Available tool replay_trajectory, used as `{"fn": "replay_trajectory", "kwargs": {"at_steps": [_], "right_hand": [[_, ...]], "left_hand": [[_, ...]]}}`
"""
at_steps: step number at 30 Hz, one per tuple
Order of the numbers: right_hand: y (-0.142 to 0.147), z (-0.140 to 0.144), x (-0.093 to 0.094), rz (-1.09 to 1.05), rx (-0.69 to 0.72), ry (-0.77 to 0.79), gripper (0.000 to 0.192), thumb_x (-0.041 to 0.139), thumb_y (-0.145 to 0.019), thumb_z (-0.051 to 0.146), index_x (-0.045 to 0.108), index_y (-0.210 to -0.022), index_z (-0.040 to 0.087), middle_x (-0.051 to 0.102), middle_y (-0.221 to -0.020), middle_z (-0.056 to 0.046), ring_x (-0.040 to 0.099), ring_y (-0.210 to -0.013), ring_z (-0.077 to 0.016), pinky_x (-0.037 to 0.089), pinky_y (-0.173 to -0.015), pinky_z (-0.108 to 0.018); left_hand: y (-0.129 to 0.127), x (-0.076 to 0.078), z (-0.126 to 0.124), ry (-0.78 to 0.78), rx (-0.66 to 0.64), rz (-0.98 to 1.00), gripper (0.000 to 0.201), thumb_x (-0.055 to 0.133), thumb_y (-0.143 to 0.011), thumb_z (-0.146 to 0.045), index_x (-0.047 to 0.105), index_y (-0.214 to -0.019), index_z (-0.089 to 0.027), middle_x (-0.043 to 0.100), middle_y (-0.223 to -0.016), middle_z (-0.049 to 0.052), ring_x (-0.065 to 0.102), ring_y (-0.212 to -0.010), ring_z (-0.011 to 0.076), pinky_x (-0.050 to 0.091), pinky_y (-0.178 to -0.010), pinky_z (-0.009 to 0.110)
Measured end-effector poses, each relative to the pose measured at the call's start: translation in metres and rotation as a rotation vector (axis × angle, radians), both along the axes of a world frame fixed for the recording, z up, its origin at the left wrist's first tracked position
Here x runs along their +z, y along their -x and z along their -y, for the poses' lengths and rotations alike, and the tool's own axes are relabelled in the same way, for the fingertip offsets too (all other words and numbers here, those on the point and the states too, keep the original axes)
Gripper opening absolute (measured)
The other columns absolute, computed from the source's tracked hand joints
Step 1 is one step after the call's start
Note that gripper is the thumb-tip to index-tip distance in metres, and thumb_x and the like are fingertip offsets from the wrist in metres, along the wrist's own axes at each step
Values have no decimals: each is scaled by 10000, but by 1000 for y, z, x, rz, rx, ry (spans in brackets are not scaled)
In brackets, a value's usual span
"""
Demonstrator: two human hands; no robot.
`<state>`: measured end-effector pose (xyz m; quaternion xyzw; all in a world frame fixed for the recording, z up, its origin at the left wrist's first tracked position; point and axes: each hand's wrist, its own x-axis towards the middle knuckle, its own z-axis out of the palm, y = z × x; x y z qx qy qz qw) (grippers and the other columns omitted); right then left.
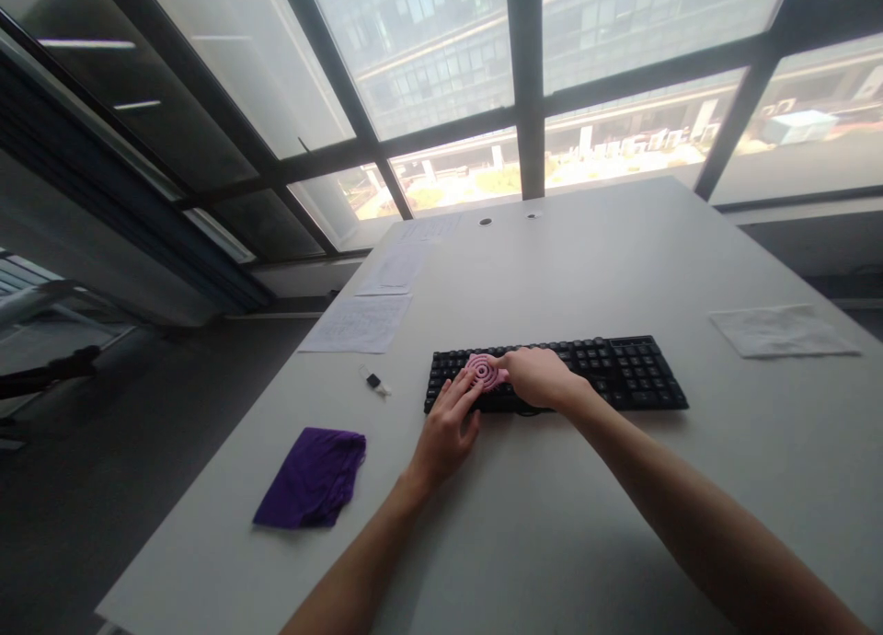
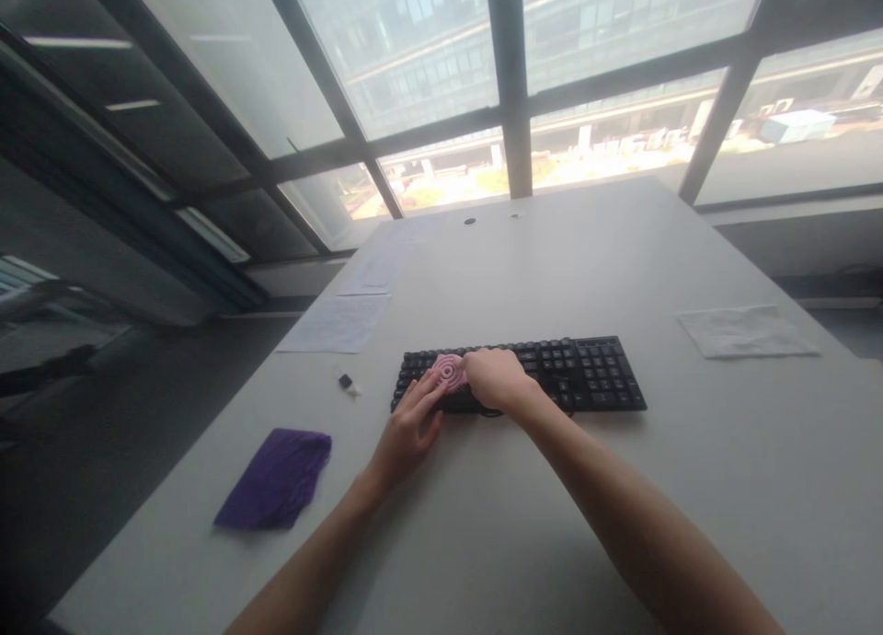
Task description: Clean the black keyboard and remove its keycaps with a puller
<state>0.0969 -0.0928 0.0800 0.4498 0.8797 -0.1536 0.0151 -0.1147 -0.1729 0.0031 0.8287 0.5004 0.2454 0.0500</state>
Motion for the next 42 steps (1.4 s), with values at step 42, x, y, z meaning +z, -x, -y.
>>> {"fn": "replay_trajectory", "kwargs": {"at_steps": [42], "right_hand": [[0, 2, 2, 2, -7, 12, 414, 423, -1001, 316, 597, -1376, 293, 732, -1159, -133, 715, -1018, -279, 509, -807, -336]], "left_hand": [[0, -5, -3, -18, 3, 77, 546, 452, -959, -128, 448, -1488, -263, 442, -1560, 73, 340, -1488, 241, 293, -1225, 516]]}}
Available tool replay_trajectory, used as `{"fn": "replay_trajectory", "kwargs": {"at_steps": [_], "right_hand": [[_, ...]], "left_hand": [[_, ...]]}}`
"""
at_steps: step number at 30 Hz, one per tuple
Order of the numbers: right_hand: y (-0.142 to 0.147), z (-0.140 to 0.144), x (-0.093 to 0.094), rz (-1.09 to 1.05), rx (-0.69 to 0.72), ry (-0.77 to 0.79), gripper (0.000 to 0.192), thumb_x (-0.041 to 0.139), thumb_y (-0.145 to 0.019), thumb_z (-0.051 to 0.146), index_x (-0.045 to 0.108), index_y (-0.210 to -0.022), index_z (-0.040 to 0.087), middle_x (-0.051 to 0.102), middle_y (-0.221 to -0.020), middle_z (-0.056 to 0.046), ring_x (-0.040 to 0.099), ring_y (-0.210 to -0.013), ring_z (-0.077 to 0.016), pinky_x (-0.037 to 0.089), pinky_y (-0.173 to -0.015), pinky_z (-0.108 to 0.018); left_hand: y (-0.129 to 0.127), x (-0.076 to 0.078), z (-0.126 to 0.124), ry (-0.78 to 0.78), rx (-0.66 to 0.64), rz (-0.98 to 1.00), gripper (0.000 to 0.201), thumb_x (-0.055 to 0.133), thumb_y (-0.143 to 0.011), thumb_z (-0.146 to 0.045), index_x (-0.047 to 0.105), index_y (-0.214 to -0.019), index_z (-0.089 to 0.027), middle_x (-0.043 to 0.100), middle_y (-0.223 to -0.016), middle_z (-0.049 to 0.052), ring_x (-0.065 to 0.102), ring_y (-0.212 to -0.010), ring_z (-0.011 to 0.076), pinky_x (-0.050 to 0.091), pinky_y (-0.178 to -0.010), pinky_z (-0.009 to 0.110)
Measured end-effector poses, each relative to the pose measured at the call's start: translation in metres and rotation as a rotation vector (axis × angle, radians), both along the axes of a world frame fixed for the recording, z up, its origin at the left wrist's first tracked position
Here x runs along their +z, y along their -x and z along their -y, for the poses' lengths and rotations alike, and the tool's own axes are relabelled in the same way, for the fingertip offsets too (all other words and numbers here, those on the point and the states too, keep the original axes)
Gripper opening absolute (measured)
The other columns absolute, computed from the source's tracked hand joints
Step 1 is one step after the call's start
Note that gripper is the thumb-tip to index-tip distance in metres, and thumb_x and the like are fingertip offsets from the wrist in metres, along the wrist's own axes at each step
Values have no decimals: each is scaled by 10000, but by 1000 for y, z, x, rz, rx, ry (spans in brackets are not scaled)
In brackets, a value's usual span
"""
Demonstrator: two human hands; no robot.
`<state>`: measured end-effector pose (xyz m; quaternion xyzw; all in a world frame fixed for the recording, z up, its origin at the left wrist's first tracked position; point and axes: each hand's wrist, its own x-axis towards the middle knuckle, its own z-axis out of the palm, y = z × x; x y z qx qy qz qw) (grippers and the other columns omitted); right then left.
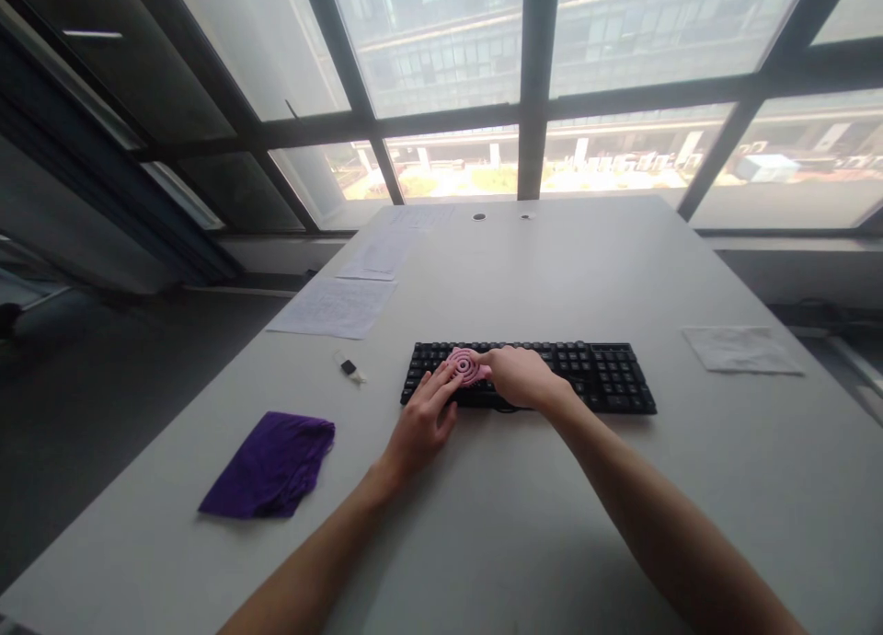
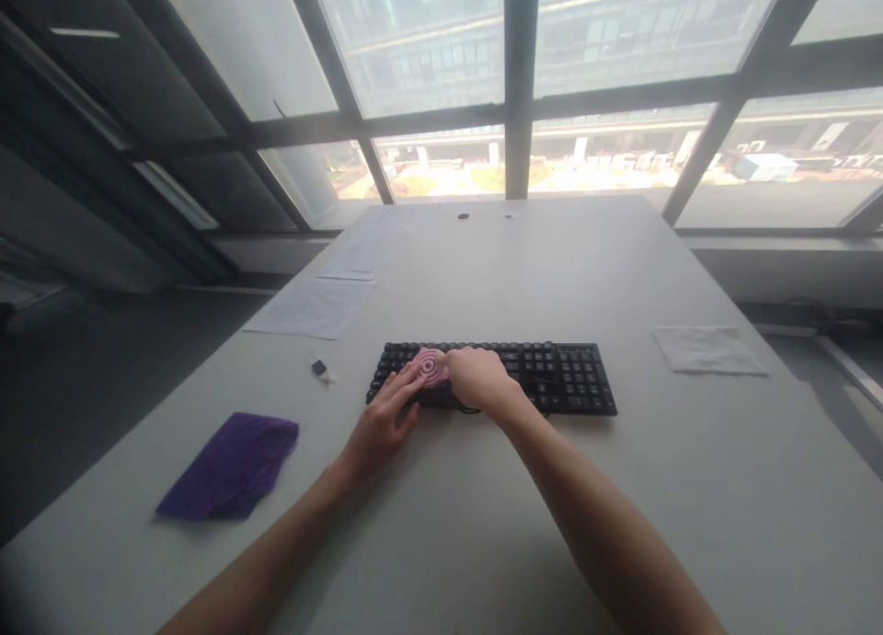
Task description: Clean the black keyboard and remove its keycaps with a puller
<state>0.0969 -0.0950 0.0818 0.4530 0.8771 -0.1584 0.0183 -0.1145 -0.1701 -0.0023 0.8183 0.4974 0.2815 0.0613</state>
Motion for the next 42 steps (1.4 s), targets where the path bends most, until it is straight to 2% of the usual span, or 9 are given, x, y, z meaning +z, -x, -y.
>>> {"fn": "replay_trajectory", "kwargs": {"at_steps": [9, 12, 16, 19, 22, 25, 30, 38, 42], "right_hand": [[0, -1, -1, 20, 14, -4, 438, 403, -1008, 336, 551, -1419, 301, 724, -1170, -133, 704, -1029, -273, 497, -825, -340], [1, -2, -1, 16, 8, 4, 474, 417, -1008, 322, 492, -1475, 305, 729, -1154, -128, 700, -1028, -269, 485, -840, -334], [-1, 2, -12, -149, 26, -36, 532, 402, -1027, 267, 355, -1554, 320, 722, -1158, -99, 684, -1036, -235, 466, -841, -295], [-6, 8, -26, -327, -18, -74, 469, 374, -1051, 272, 421, -1516, 320, 700, -1156, -79, 669, -1033, -201, 450, -840, -259], [-8, 16, -39, -383, -112, -116, 420, 362, -1061, 306, 495, -1459, 310, 689, -1089, -65, 673, -963, -192, 446, -784, -247], [-6, 21, -44, -330, -208, -163, 428, 334, -1061, 281, 492, -1458, 290, 676, -1051, -70, 677, -911, -198, 440, -733, -252], [-1, 26, -42, -190, -284, -141, 441, 285, -1056, 219, 496, -1443, 240, 668, -1074, -104, 690, -919, -208, 449, -732, -257], [3, 30, -40, -89, -251, -121, 464, 321, -1027, 177, 447, -1472, 208, 671, -1107, -134, 709, -922, -239, 469, -735, -276], [2, 31, -40, -123, -265, -125, 462, 335, -1016, 165, 466, -1455, 223, 671, -1108, -118, 708, -914, -233, 463, -721, -268]], "left_hand": [[0, 0, -1, -9, 1, -1, 542, 456, -963, -138, 444, -1491, -258, 455, -1551, 79, 352, -1482, 247, 299, -1222, 518], [-2, 0, 1, -7, 6, 1, 565, 457, -964, -137, 408, -1514, -255, 436, -1564, 80, 335, -1490, 250, 298, -1226, 517], [-7, -1, 4, -30, 41, 6, 604, 474, -960, -149, 352, -1547, -226, 310, -1629, 97, 243, -1524, 279, 284, -1231, 529], [-12, 4, 5, -29, 68, -11, 588, 460, -983, -177, 334, -1556, -210, 233, -1657, 108, 203, -1535, 293, 272, -1233, 537], [-18, 13, -3, -35, 51, -29, 556, 456, -1000, -225, 355, -1546, -189, 289, -1635, 120, 225, -1529, 291, 280, -1232, 533], [-27, 19, -19, -36, 47, -56, 503, 441, -1003, -226, 433, -1501, -158, 395, -1581, 138, 304, -1501, 286, 300, -1224, 535], [-44, 16, -39, -39, 52, -35, 452, 435, -960, -128, 548, -1397, -117, 541, -1468, 153, 456, -1416, 264, 349, -1209, 514], [-44, 4, -37, -66, 56, 10, 437, 457, -955, -128, 544, -1380, -84, 534, -1468, 177, 441, -1427, 268, 393, -1197, 483], [-44, 2, -35, -94, 44, 11, 462, 445, -969, -140, 504, -1427, -127, 519, -1489, 149, 411, -1448, 258, 389, -1198, 492]]}}
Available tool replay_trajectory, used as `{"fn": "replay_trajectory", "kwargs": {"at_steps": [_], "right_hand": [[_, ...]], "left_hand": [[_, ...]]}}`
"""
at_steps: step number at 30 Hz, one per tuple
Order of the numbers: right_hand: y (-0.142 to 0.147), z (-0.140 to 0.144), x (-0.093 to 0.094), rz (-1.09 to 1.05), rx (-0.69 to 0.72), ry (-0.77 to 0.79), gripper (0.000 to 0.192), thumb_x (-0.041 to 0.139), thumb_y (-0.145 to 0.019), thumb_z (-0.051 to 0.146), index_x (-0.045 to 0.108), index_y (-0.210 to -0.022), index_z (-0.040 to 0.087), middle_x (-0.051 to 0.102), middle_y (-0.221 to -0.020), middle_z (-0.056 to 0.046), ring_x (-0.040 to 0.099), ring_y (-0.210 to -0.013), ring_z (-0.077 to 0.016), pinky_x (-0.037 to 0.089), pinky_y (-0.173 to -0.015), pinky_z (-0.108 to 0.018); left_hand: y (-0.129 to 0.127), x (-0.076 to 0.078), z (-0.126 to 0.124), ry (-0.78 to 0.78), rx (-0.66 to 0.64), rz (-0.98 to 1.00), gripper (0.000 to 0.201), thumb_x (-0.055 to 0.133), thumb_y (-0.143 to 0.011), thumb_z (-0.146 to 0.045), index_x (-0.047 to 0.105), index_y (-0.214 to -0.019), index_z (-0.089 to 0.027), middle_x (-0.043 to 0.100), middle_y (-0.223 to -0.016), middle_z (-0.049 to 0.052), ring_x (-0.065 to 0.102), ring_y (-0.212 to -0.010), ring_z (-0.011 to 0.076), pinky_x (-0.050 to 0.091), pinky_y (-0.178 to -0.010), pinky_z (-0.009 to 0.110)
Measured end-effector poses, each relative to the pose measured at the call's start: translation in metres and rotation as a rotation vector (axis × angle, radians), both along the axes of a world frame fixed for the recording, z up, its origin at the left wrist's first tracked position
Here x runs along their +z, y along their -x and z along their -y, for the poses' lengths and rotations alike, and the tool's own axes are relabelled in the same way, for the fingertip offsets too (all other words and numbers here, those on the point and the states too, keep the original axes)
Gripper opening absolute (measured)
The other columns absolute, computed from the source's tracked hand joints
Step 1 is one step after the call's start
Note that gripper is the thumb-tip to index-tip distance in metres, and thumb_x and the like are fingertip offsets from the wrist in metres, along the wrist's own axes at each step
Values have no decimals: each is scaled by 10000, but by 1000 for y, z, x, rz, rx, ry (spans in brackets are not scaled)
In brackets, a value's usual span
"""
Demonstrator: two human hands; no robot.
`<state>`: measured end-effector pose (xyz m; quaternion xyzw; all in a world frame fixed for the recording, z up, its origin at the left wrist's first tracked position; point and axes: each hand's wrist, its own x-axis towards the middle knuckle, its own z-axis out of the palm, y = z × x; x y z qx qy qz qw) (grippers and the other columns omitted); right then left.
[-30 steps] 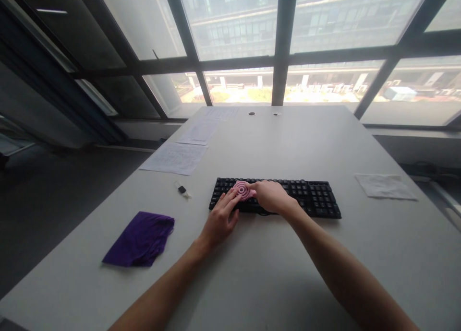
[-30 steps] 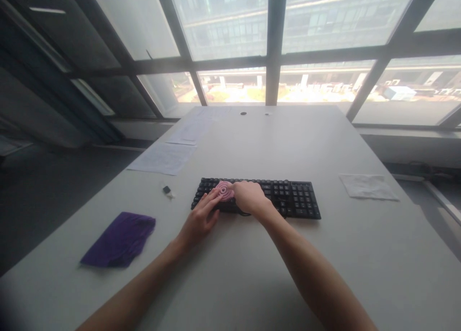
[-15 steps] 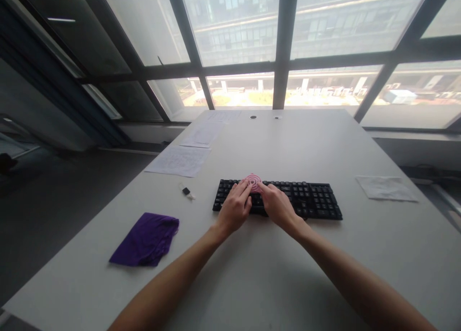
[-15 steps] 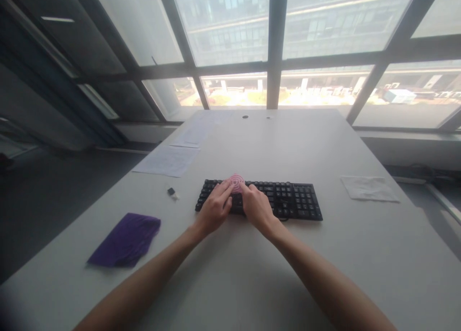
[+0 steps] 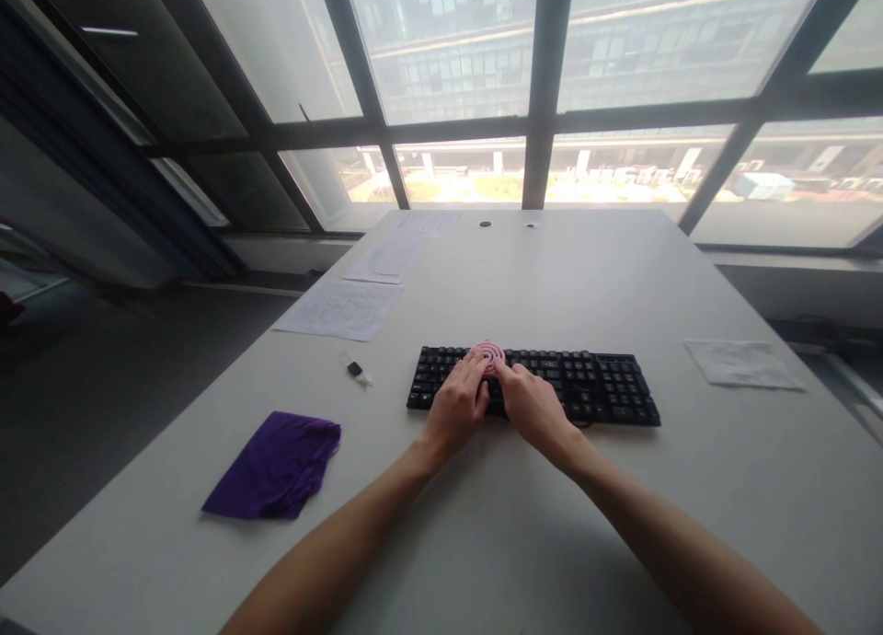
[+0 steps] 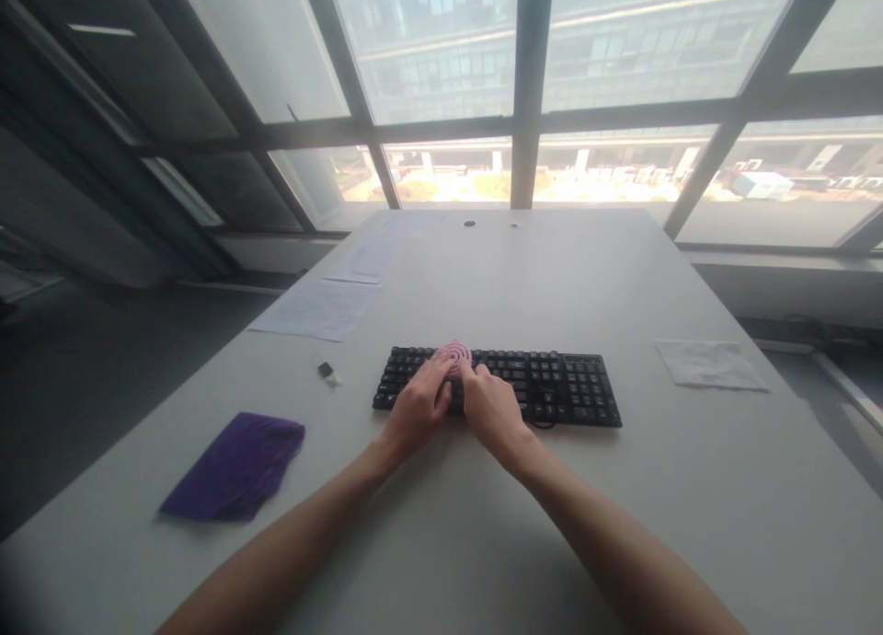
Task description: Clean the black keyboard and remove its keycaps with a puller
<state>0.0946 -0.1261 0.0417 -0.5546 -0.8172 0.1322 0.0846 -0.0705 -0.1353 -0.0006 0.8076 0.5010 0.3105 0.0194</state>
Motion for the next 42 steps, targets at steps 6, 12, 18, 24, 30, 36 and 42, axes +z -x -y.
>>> {"fn": "replay_trajectory", "kwargs": {"at_steps": [6, 12, 18, 24, 30, 36, 42], "right_hand": [[-6, 7, 3, -40, -24, -10, 465, 301, -1037, 192, 457, -1467, 277, 671, -1157, -106, 707, -924, -214, 456, -732, -252], [-6, 16, 3, 44, -24, 11, 482, 308, -1039, 229, 409, -1509, 271, 714, -1116, -114, 728, -900, -251, 483, -731, -287], [0, 21, 2, 111, 0, 39, 551, 274, -1045, 233, 232, -1594, 213, 745, -1083, -153, 739, -922, -255, 503, -793, -312], [6, 28, -2, 124, 3, 37, 615, 310, -1021, 198, 141, -1610, 135, 747, -1044, -188, 747, -895, -261, 522, -779, -317], [10, 32, -2, 110, 2, 37, 616, 316, -1007, 185, 177, -1604, 117, 742, -1058, -197, 748, -876, -266, 531, -779, -335], [9, 32, -4, 83, -4, 49, 628, 308, -1010, 193, 142, -1613, 133, 739, -1085, -189, 744, -895, -273, 529, -798, -352], [7, 29, 3, 6, -30, 15, 625, 310, -1029, 243, 112, -1620, 196, 738, -1127, -158, 742, -930, -261, 522, -815, -332]], "left_hand": [[-3, 0, 6, -12, -35, -31, 481, 437, -997, -187, 459, -1472, -114, 444, -1546, 156, 336, -1488, 264, 348, -1220, 505], [-4, 1, 7, -5, -49, 0, 448, 440, -999, -186, 508, -1438, -130, 486, -1519, 142, 376, -1469, 254, 358, -1217, 503], [-3, 1, 4, -10, -39, 30, 392, 430, -999, -178, 588, -1356, -139, 562, -1452, 134, 455, -1420, 247, 403, -1192, 497], [-4, -1, 4, -18, -24, 37, 346, 437, -994, -169, 628, -1281, -137, 565, -1450, 128, 457, -1419, 234, 394, -1203, 473], [-3, -4, 2, -22, -35, 55, 337, 450, -982, -165, 632, -1263, -194, 572, -1450, 88, 465, -1413, 241, 403, -1192, 509], [-2, -3, 1, -14, -41, 53, 353, 446, -984, -162, 601, -1299, -193, 555, -1466, 90, 454, -1421, 234, 385, -1205, 497], [-3, -1, 5, -6, -42, 47, 446, 428, -1003, -181, 467, -1447, -171, 455, -1548, 110, 340, -1488, 238, 328, -1227, 498]]}}
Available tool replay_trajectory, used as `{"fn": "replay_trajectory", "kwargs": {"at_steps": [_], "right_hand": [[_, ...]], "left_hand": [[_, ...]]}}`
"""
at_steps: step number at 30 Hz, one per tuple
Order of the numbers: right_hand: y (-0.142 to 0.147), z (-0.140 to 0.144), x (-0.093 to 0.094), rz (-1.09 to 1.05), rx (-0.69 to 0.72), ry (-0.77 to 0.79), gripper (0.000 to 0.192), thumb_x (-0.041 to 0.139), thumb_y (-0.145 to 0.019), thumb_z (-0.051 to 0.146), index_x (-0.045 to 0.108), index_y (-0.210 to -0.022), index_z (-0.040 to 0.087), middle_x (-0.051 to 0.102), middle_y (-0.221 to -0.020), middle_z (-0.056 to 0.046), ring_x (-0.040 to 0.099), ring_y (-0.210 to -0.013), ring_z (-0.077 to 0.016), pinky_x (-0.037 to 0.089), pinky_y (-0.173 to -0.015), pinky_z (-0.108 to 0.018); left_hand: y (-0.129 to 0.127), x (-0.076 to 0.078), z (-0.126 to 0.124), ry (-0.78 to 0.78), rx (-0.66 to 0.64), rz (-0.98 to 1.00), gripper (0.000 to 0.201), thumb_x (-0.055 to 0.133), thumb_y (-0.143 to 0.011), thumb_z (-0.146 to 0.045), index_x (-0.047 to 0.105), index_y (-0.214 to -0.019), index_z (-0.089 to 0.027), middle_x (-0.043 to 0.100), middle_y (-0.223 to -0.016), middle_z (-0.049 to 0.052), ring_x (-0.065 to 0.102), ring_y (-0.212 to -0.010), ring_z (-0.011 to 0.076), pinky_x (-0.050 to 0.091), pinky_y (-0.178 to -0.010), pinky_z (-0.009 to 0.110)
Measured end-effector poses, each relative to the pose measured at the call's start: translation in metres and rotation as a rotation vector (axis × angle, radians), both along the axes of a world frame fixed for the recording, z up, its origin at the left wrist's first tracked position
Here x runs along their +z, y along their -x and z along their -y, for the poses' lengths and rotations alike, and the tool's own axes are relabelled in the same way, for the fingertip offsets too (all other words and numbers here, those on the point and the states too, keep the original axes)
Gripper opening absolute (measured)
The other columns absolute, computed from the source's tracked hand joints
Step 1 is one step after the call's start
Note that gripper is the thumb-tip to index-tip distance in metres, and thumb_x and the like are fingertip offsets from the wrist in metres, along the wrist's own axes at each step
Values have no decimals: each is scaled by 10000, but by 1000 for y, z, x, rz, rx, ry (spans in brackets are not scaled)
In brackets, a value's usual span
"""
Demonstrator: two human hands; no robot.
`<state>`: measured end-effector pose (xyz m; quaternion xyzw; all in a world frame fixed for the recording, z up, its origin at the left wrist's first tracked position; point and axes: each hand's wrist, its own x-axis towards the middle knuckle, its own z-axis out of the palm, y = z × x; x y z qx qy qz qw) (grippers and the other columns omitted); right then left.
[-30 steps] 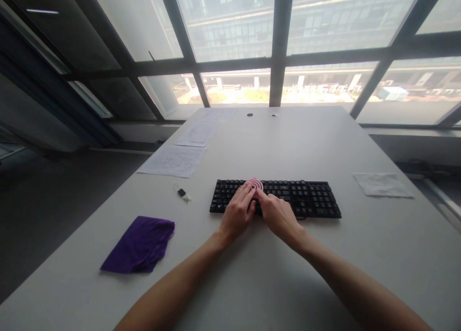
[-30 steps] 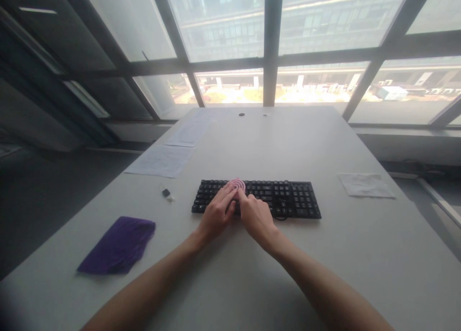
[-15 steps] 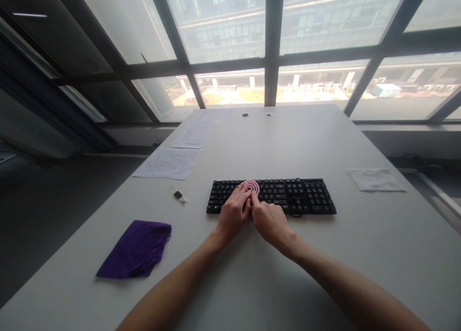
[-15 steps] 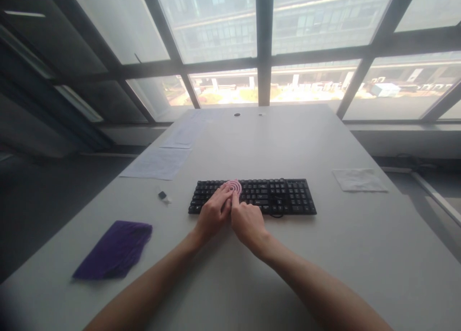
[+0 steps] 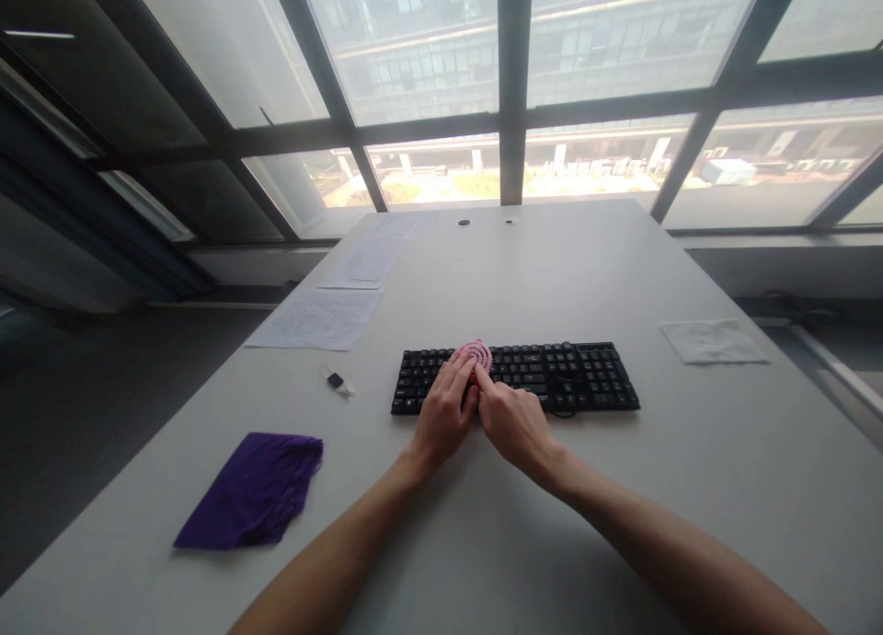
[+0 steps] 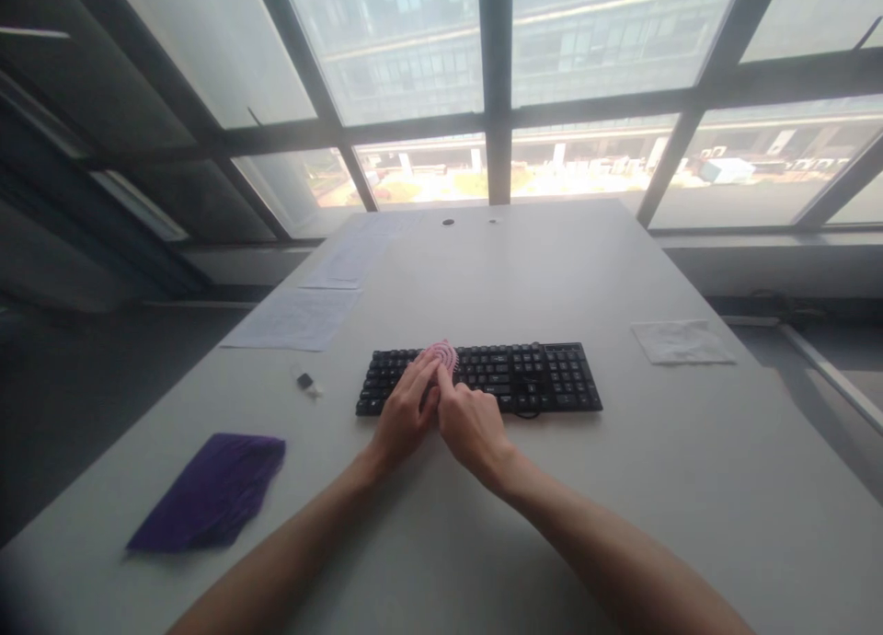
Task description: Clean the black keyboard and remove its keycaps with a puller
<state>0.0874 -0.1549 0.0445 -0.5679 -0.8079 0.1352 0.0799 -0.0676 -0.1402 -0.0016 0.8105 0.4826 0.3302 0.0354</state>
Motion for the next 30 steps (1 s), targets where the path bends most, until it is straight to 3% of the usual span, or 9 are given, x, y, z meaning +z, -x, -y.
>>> {"fn": "replay_trajectory", "kwargs": {"at_steps": [12, 20, 30], "right_hand": [[6, 5, -5, 33, -27, 46, 659, 346, -1005, 234, 120, -1607, 86, 751, -1057, -203, 752, -878, -269, 522, -787, -341], [5, 4, -8, 17, -21, 28, 687, 352, -1000, 240, 80, -1610, 80, 757, -1039, -196, 752, -884, -275, 520, -784, -339], [5, 5, -4, 42, -30, 42, 670, 340, -1010, 235, 82, -1611, 91, 757, -1042, -198, 752, -909, -270, 524, -811, -342]], "left_hand": [[2, -7, -3, 1, -5, -111, 522, 398, -960, -105, 472, -1472, -178, 436, -1560, 112, 331, -1491, 253, 309, -1222, 534], [1, -7, -2, 5, -1, -125, 575, 402, -909, -51, 474, -1471, -153, 432, -1561, 115, 329, -1492, 247, 303, -1228, 529], [2, -10, -3, -6, 1, -110, 535, 388, -956, -88, 462, -1478, -175, 444, -1554, 114, 341, -1487, 255, 312, -1217, 547]]}}
